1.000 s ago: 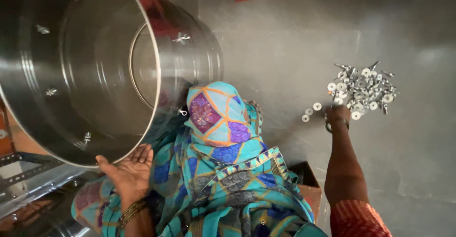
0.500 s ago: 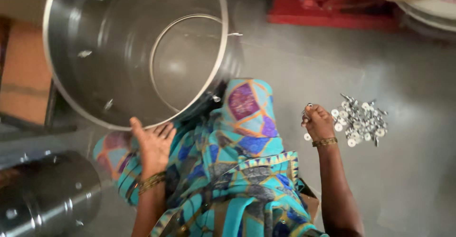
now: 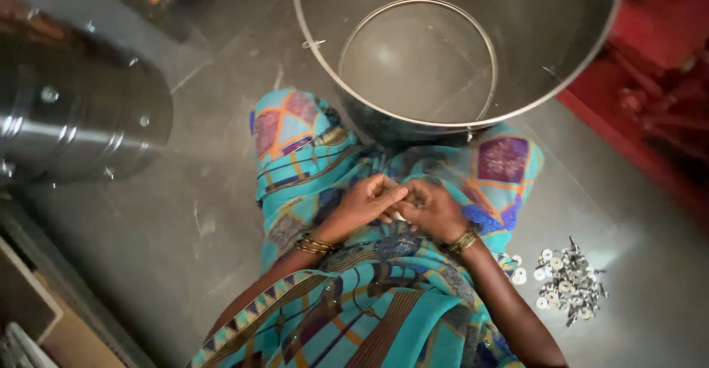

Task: The person sits on the floor and assembles a large cylindrical metal container by hand. They insert bolts into pre-drilled holes along the rim of the container and secure them with washers and nuts. The person repeatedly reaches for fasteners from a pile on the floor and tightens them onto the container.

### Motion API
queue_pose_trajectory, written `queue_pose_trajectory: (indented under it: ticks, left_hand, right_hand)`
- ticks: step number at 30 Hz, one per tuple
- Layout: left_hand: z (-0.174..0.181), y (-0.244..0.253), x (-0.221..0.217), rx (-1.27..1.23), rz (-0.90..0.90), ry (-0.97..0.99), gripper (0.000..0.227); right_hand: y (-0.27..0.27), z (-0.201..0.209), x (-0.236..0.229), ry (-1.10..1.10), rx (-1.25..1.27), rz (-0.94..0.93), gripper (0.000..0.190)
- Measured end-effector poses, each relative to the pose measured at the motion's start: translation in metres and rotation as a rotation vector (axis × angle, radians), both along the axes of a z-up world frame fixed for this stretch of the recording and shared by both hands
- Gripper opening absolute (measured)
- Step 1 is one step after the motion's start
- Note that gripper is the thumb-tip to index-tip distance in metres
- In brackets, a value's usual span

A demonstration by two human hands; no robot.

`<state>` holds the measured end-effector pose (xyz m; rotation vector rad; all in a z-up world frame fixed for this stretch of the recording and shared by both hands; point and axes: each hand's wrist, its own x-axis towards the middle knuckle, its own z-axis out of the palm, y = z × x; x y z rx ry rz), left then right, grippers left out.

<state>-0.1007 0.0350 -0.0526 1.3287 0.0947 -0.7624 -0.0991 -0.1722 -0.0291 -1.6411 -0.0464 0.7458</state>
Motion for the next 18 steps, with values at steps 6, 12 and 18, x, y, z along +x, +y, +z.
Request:
queue_pose_trajectory:
  ticks: [6,12,18]
  left_hand:
    - [-0.018,0.030,-0.017,0.139,0.016,0.026,0.039]
    - [-0.040,0.039,-0.010,-0.033,0.234,-0.056,0.033]
    - [-0.055,0.049,0.035,-0.254,0.575,0.082,0.027]
  right_hand:
    - [0.029,-0.017,0.005,-0.114,-0.178,0.151,0.019]
    - [0.023,-0.044,0.013,0.094,0.023,-0.076,0.011]
    - [0.004,-0.076,0.028,0.275,0.318,-0.411,0.008]
